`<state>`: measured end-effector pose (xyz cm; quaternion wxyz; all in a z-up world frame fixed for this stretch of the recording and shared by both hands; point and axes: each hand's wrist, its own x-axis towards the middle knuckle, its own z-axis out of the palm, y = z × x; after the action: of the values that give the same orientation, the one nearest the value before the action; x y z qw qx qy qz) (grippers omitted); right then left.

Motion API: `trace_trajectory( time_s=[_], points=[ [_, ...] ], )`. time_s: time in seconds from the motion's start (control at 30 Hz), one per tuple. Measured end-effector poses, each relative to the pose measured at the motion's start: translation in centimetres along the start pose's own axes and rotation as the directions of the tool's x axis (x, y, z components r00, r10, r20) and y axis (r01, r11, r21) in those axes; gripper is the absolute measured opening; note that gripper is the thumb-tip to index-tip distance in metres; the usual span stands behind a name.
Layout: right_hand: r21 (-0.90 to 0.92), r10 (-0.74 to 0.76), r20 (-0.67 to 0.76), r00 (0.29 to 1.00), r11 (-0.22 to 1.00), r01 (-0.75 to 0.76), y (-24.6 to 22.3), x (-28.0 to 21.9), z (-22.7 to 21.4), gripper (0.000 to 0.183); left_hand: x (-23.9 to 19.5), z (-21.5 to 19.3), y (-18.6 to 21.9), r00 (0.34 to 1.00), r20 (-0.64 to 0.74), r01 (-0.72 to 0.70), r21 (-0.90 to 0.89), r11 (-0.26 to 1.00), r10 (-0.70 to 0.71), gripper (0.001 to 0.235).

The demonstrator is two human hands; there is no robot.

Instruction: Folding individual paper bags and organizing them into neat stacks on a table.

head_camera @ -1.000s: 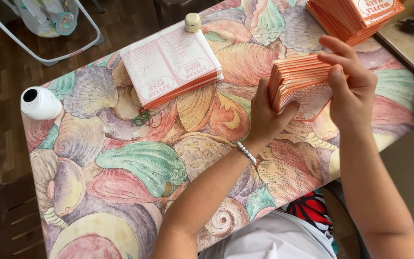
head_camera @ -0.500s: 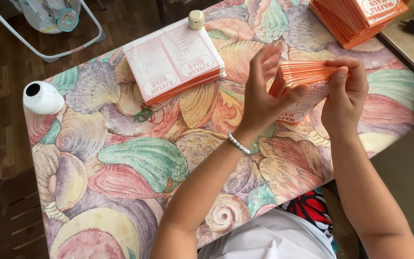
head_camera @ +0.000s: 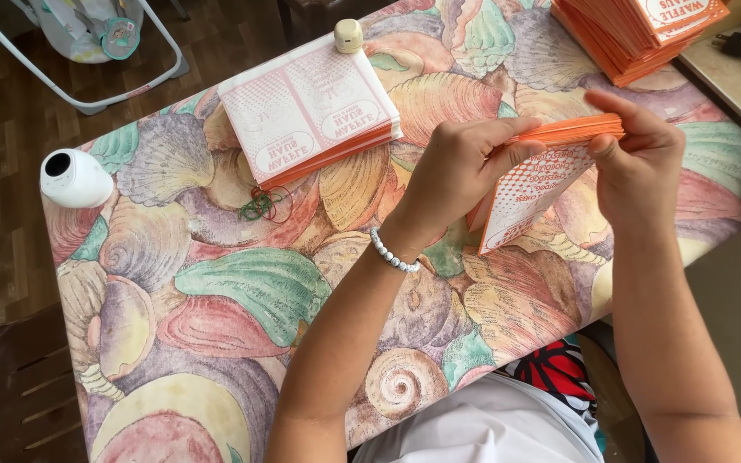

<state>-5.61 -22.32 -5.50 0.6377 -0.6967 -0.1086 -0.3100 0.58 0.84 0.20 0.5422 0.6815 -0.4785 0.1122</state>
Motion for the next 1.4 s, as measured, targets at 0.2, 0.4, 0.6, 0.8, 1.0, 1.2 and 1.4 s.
trace_trajectory(
  time_s=[0.2,0.4,0.6,0.8,1.0,1.2,1.4],
  points=[
    [0.132,0.141,-0.097,0.985,0.983,-0.128,-0.7,-0.2,1.1,0.037,0.1,1.8,1.8,0.977,-0.081,0.179,-0.205,0.962,-0.199,0.065],
    [0.025,0.057,-0.224,0.973,0.998,-0.052,0.0,-0.7,2.0,0.044,-0.6,3.0,1.6,0.937,-0.124,0.300,-0.194,0.934,-0.327,0.082],
    [0.136,0.120,-0.165,0.979,0.986,-0.098,-0.1,-0.5,0.5,0.036,-0.4,2.5,0.3,0.967,-0.170,0.164,-0.144,0.976,-0.188,0.035],
    [0.146,0.224,-0.063,0.973,0.966,-0.213,-1.2,-0.7,0.6,0.051,-0.7,3.2,-0.3,0.890,-0.267,0.202,-0.496,0.845,-0.369,0.014],
    [-0.015,0.454,0.286,0.844,0.883,-0.469,-2.1,-3.1,1.4,0.047,0.1,1.5,-2.4,0.660,-0.510,0.147,-0.632,0.761,-0.552,0.013],
    [-0.098,0.543,0.091,0.835,0.839,-0.535,-0.6,-3.4,1.6,0.035,0.1,2.0,-4.2,0.468,-0.428,0.263,-0.767,0.585,-0.773,0.016],
    [-0.056,0.440,-0.019,0.898,0.896,-0.440,1.5,-3.2,1.4,0.023,-1.4,4.8,-6.4,0.537,-0.024,0.357,-0.899,0.253,-0.843,0.111]
  ],
)
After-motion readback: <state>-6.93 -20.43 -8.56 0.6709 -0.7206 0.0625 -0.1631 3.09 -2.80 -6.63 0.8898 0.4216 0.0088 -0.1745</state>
